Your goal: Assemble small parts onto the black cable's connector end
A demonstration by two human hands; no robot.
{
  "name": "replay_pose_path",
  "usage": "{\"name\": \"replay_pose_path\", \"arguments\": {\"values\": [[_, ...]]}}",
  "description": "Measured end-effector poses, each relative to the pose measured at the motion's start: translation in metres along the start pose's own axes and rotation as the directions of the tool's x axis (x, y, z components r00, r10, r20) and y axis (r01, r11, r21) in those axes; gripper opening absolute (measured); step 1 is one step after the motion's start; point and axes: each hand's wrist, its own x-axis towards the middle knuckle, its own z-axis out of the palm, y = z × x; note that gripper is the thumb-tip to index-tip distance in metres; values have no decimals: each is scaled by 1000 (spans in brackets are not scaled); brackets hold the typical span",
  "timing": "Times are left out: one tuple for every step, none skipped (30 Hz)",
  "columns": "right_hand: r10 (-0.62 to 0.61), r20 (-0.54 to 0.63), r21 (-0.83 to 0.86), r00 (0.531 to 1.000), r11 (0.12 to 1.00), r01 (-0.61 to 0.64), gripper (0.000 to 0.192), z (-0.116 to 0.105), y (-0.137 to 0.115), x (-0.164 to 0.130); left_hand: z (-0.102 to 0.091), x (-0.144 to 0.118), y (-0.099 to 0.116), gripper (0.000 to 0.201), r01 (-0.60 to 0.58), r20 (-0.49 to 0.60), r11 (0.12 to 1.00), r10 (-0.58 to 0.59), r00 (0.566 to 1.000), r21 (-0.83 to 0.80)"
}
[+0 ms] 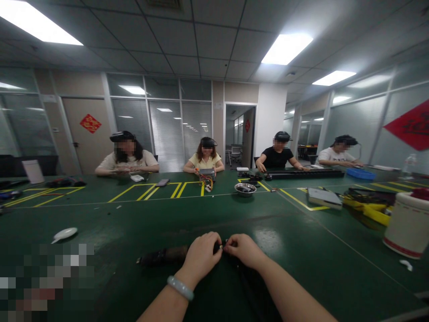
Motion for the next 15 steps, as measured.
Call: {"name": "replay_pose_path", "arguments": {"values": [[1, 0, 2, 1000, 1000, -1, 15, 0, 0, 0, 0, 0, 0, 14, 0, 2, 1000, 0, 1000, 0], [2, 1, -1, 1000, 1000, -2, 15, 0, 0, -1, 1, 0, 0, 13, -3, 2, 1000, 3, 1000, 0], [0, 1, -7, 1000, 1000, 0, 15, -1, -1, -1, 1, 1, -1, 12, -8, -3, 1000, 8, 1000, 0], [-2, 1, -13, 1000, 1000, 2, 15, -1, -1, -1, 2, 1, -1, 12, -13, -11, 1000, 13, 1000, 1], [-5, -1, -20, 1000, 1000, 5, 15, -1, -1, -1, 3, 2, -2, 11, -20, -18, 1000, 20, 1000, 3], [-7, -4, -26, 1000, 1000, 7, 15, -1, -1, 0, 3, 2, -2, 11, -23, -22, 1000, 23, 999, 7], [-7, -5, -29, 1000, 1000, 7, 15, -1, -1, 0, 4, 2, -3, 11, -23, -24, 1000, 23, 999, 12], [-4, -5, -27, 1000, 1000, 4, 15, -1, -1, 0, 4, 2, -3, 11, -19, -19, 1000, 19, 1000, 17], [-1, -3, -21, 1000, 1000, 1, 15, -1, -1, 0, 5, 2, -4, 12, -13, -10, 1000, 13, 1000, 18], [3, -1, -14, 1000, 1000, -3, 15, -1, -2, 0, 5, 2, -4, 12, -7, -1, 1000, 7, 1000, 15], [6, 2, -8, 1000, 1000, -6, 15, -1, -2, 0, 6, 3, -5, 13, -4, 3, 1000, 4, 1000, 10], [10, 5, -2, 1000, 1000, -10, 15, -1, -3, -1, 7, 3, -6, 13, -4, 6, 1000, 4, 1000, 2], [12, 9, 1, 1000, 1000, -12, 15, -1, -4, -1, 7, 3, -7, 13, -6, 4, 1000, 6, 1000, -6], [13, 11, 0, 1000, 1000, -13, 15, -1, -4, -1, 8, 3, -8, 13, -9, 1, 1000, 9, 1000, -14], [13, 11, -2, 1000, 1000, -13, 14, -1, -5, -1, 9, 3, -8, 13, -12, -2, 1000, 12, 1000, -21]]}}
